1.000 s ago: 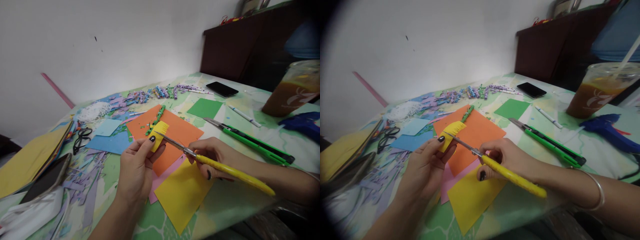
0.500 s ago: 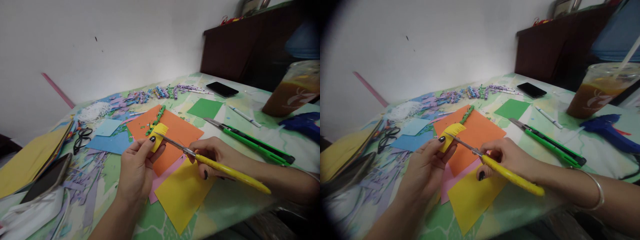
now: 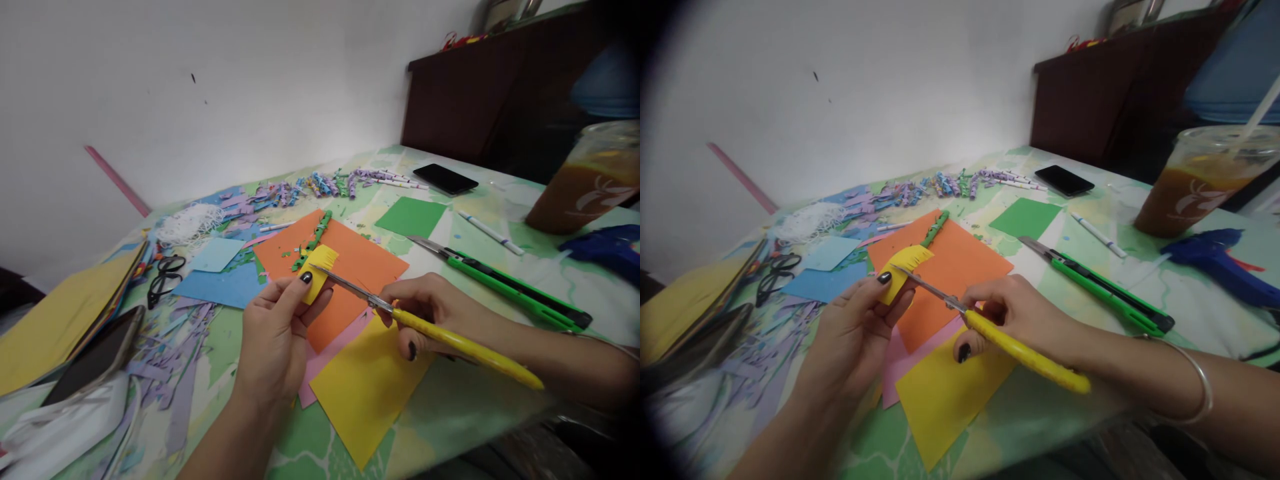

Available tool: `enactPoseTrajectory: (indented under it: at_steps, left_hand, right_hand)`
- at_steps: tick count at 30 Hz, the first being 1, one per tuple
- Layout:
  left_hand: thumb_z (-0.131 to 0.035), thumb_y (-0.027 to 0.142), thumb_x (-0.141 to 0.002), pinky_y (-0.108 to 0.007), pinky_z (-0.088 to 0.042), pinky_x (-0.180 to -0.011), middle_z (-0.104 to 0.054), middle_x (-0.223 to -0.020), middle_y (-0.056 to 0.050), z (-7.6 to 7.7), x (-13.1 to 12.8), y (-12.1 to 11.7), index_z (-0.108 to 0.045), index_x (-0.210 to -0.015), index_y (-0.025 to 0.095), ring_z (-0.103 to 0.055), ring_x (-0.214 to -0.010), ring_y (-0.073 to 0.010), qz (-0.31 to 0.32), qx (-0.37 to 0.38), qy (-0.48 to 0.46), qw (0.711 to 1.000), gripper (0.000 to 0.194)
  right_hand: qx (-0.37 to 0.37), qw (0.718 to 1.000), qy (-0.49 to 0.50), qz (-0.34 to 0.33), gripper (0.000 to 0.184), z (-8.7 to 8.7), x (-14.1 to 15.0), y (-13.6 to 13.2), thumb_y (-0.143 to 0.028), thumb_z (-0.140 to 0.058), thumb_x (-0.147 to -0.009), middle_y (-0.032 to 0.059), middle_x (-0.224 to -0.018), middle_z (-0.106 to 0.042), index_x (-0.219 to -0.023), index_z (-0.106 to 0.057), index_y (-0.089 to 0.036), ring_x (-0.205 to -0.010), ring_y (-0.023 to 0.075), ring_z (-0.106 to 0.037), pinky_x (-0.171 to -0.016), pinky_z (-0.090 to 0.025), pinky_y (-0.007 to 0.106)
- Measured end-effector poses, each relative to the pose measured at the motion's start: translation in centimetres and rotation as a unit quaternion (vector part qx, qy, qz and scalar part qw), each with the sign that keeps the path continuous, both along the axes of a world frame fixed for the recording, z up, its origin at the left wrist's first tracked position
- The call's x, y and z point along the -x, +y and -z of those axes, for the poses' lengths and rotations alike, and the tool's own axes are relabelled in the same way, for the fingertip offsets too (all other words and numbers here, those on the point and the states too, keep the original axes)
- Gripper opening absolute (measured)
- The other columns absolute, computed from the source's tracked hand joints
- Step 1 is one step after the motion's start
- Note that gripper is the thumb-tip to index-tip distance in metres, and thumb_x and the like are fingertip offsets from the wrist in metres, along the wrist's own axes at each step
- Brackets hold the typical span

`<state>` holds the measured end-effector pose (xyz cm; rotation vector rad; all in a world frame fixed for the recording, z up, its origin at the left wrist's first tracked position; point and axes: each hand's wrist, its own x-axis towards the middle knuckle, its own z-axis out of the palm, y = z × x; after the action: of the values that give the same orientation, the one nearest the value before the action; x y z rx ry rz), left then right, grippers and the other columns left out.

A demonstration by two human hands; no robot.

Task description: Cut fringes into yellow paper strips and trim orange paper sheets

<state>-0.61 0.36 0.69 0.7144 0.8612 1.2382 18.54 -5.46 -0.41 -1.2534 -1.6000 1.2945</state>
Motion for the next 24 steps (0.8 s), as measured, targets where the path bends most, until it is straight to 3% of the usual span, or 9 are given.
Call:
enactPoseTrajectory:
  at_steps: [5, 10, 16, 24]
  left_hand:
    - [-0.077, 0.013, -0.066, -0.021, -0.060, -0.070, -0.074, -0.073, -0.004, 0.01, -0.03, 0.07, -0.069, -0.062, 0.012, -0.072, -0.074, -0.0144, 0.000, -0.008, 0.000, 1.000, 0.009]
    - [-0.076, 0.012, -0.066, -0.022, -0.060, -0.071, -0.074, -0.073, -0.003, 0.04, -0.10, 0.06, -0.069, -0.062, 0.012, -0.071, -0.073, -0.0141, 0.001, -0.009, -0.004, 1.000, 0.008]
    - [-0.075, 0.013, -0.068, -0.021, -0.060, -0.068, -0.075, -0.076, -0.004, 0.00, -0.05, 0.02, -0.070, -0.064, 0.013, -0.072, -0.075, -0.0163, 0.003, -0.004, 0.003, 1.000, 0.006]
    - [-0.076, 0.014, -0.066, -0.022, -0.060, -0.069, -0.075, -0.077, -0.005, -0.10, -0.09, -0.06, -0.069, -0.065, 0.012, -0.073, -0.076, -0.0171, 0.001, -0.003, 0.011, 1.000, 0.007]
  right_hand:
    - [0.004, 1.000, -0.023, 0.012, 0.045, 0.12, -0.08, -0.06, -0.058, -0.078, -0.061, -0.0034, -0.049, -0.050, -0.071, -0.062, -0.017, -0.041, 0.0092, -0.044, -0.038, -0.027, 0.019]
    - [0.018, 1.000, 0.012, 0.007, 0.045, 0.13, 0.11, -0.14, -0.056, -0.079, -0.062, -0.0026, -0.057, -0.053, -0.074, -0.060, -0.016, -0.045, 0.0081, -0.044, -0.042, -0.031, 0.019]
    - [0.005, 1.000, 0.016, -0.008, 0.051, 0.41, 0.04, -0.21, -0.061, -0.078, -0.062, -0.0064, -0.054, -0.041, -0.074, -0.053, -0.018, -0.049, 0.0079, -0.032, -0.042, -0.023, 0.020]
    - [0.006, 1.000, 0.010, -0.025, 0.055, 0.50, -0.13, -0.18, -0.067, -0.074, -0.064, -0.0072, -0.054, -0.039, -0.077, -0.052, -0.018, -0.048, 0.0077, -0.030, -0.042, -0.020, 0.022]
